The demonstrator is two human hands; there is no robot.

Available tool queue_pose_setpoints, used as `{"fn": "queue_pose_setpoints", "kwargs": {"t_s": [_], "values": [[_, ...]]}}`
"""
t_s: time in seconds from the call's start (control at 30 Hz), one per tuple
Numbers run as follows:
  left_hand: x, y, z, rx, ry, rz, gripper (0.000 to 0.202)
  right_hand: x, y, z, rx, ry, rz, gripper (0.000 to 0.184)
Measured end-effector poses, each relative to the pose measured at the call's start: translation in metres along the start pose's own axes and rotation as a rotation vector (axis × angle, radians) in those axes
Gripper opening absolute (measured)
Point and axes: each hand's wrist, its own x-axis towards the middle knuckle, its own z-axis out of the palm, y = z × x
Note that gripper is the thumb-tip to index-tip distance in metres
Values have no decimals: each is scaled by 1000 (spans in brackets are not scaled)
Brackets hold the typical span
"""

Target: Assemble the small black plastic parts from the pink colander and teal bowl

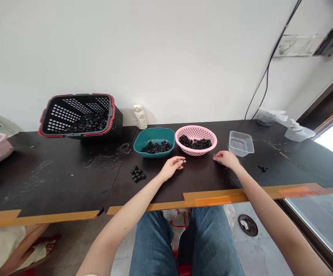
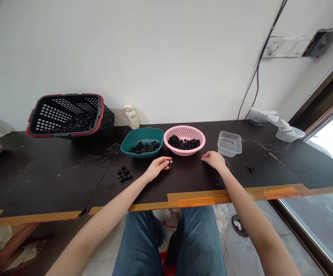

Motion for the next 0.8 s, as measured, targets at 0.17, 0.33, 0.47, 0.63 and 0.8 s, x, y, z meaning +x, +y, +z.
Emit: {"fn": "queue_pose_setpoints", "kwargs": {"t_s": [0.17,0.33,0.47,0.63,0.8], "values": [[1,-3,3,23,30,50,32,5,2,2,39,-44,19,16],[-2,-1,9,153,116,154,26,-17,-32,-3,396,-112,-53,25],[-8,8,14,290,195,222,23,-33,-86,2,820,-168,-152,31],[-10,10,12,262,264,272,27,-31,-134,33,1084,-79,-213,25],[-3,3,12,-103,239,202,34,-40,-141,57,1114,120,-273,21]]}}
